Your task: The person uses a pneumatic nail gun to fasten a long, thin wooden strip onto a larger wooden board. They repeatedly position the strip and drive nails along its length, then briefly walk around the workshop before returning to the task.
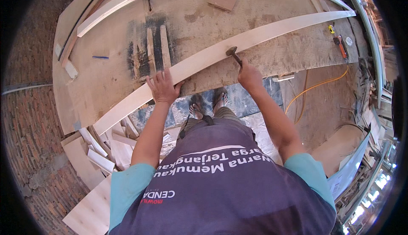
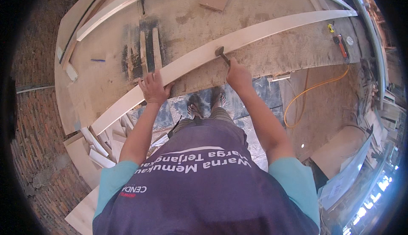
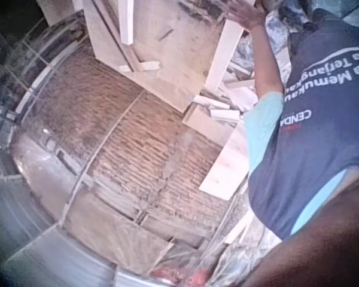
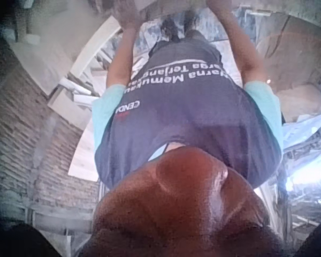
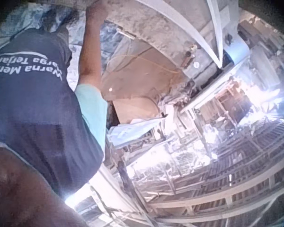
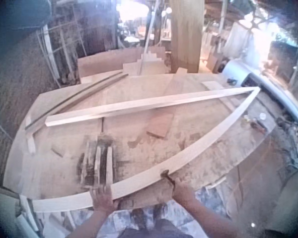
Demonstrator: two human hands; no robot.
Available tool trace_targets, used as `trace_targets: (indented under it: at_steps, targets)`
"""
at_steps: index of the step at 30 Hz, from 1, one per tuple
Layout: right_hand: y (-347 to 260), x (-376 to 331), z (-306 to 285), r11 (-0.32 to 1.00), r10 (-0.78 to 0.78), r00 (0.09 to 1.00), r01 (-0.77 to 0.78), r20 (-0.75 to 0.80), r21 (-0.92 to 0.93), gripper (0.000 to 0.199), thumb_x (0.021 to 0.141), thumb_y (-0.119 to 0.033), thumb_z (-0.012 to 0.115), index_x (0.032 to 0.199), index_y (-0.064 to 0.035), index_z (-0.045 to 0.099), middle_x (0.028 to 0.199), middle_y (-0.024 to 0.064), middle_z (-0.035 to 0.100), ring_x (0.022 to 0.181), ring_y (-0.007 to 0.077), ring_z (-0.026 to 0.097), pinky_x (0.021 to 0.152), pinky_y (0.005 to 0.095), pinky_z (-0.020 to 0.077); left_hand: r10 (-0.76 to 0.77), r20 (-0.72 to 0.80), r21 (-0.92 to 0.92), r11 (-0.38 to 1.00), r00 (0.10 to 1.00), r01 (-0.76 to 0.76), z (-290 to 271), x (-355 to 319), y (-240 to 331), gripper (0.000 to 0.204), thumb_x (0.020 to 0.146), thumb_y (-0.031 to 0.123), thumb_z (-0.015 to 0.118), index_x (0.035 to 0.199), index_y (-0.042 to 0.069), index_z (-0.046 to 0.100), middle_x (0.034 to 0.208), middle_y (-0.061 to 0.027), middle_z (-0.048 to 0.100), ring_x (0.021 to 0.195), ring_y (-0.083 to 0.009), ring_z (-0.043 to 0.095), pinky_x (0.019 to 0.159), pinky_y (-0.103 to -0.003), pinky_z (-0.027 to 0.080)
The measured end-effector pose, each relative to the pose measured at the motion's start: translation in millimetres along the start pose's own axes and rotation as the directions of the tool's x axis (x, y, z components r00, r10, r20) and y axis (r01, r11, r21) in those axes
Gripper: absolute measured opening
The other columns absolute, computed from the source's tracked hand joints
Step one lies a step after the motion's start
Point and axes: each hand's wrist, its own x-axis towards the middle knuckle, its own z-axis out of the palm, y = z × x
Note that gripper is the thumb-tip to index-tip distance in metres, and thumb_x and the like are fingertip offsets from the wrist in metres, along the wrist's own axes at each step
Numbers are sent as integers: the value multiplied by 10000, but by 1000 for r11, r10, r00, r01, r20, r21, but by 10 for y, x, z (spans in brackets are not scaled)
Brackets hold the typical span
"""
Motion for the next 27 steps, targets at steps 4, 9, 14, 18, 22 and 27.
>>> trace_targets:
  at_steps: [4,9,14,18,22,27]
  targets:
    - [28,9,-133,998,-18,998,16,56,53,288,1006,-182,557,1277,-93,599,935,297,735,858,520,722,777,631,565,10,-33,2,1000,999,-10,48,-16,-22,949,859,703,725,1534,91,460,1275,-150,541,1269,-345,512,1197,-676,228]
    - [24,-23,-251,980,-24,969,72,-247,185,210,1004,-162,567,1193,-76,597,884,288,731,823,521,714,756,647,549,29,-41,52,998,999,-27,47,-22,-23,958,864,722,707,1537,87,458,1277,-151,549,1262,-343,521,1209,-668,216]
    - [286,145,-86,999,3,1000,-3,-13,34,214,1003,-196,603,1187,-89,582,924,279,736,889,514,716,774,647,548,-7,25,23,1000,1000,7,21,1,2,941,859,723,714,1524,103,469,1310,-139,523,1304,-338,496,1227,-668,206]
    - [383,187,-225,995,0,998,6,-57,104,264,1023,-212,596,1256,-87,606,969,281,739,936,526,708,813,639,543,-24,61,12,1000,998,23,0,21,18,914,861,701,729,1509,108,476,1303,-134,511,1300,-338,495,1234,-673,198]
    - [561,307,-310,973,103,931,-20,-351,231,319,990,-190,605,1279,-54,606,926,300,736,893,501,728,789,603,572,16,-37,-3,1000,999,-16,39,27,-2,914,860,698,733,1508,109,472,1292,-134,510,1292,-344,497,1233,-675,196]
    - [709,355,-229,992,117,988,-122,-104,-35,298,987,-189,577,1249,-52,610,934,296,742,905,500,735,821,618,571,-13,54,1,1000,998,13,-43,34,26,926,857,700,729,1510,99,463,1305,-149,529,1288,-340,508,1200,-668,237]
